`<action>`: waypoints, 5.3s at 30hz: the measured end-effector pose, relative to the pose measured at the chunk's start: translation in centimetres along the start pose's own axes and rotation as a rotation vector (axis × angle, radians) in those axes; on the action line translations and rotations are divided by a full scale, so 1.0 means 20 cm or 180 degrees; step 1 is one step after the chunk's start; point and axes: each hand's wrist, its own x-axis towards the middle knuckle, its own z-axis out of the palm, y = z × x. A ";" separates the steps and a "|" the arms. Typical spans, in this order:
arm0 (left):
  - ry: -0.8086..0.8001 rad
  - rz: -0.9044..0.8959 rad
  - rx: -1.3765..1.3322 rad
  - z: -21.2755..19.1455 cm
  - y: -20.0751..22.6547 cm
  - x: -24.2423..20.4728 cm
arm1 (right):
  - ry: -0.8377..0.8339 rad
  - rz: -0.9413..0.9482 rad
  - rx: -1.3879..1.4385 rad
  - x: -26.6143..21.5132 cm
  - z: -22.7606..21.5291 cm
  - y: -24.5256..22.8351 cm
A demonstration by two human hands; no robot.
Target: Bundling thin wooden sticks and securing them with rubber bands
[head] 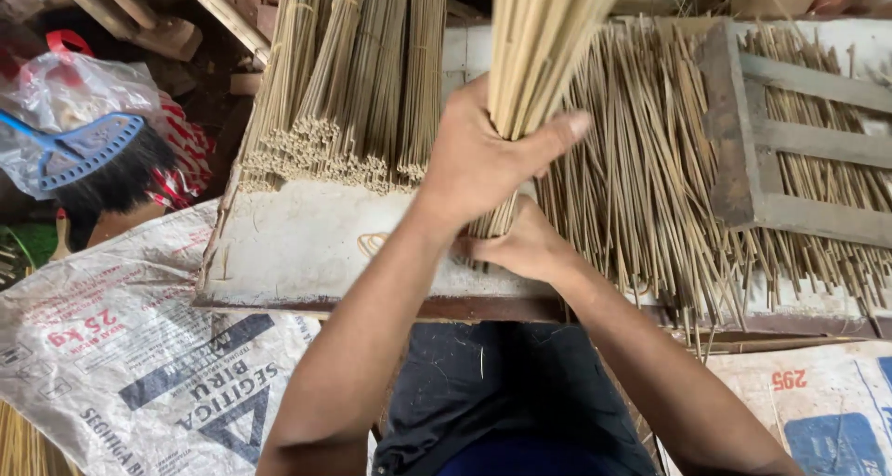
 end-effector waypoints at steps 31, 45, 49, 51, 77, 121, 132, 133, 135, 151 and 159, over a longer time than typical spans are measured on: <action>-0.0377 -0.2320 0.3841 -0.39 -0.07 -0.85 | -0.0006 -0.2094 -0.3559 0.01 0.09 -0.17; 0.0298 -0.2583 -0.0357 -0.60 0.16 -1.04 | -0.0981 -0.0585 -0.3728 0.22 0.38 0.25; 0.0228 -0.2365 -0.0390 -0.56 0.13 -0.99 | -0.0590 -0.0895 -0.3264 0.20 0.33 0.21; 0.0238 -0.2566 -0.0108 -0.53 0.17 -0.93 | -0.1004 -0.0398 -0.3427 0.17 0.40 0.08; -0.0877 -0.2307 -0.1447 -0.08 -0.08 -0.78 | -0.0440 0.0491 0.4121 -0.32 -0.38 0.15; -0.0605 -0.2629 0.0065 0.07 0.18 -0.52 | 0.0790 0.0155 0.1726 -0.10 -0.08 -0.15; -0.0469 -0.1754 -0.1273 0.08 0.08 -0.72 | 0.0811 -0.0017 0.1669 -0.16 0.03 0.07; -0.0465 -0.1767 -0.1283 0.09 0.05 -0.73 | 0.0812 0.0000 0.1669 -0.11 -0.03 -0.02; -0.0681 -0.1899 -0.1448 0.11 0.00 -0.78 | 0.1228 -0.0109 0.2444 -0.05 -0.12 -0.17; -0.1249 -0.3217 -0.2179 -0.21 0.46 -0.51 | 0.0703 -0.2553 -0.4132 -0.18 -0.32 -0.35; -0.0046 0.0288 -0.0531 -0.24 0.36 -0.42 | 0.0206 -0.0403 -0.1009 -0.14 -0.06 -0.32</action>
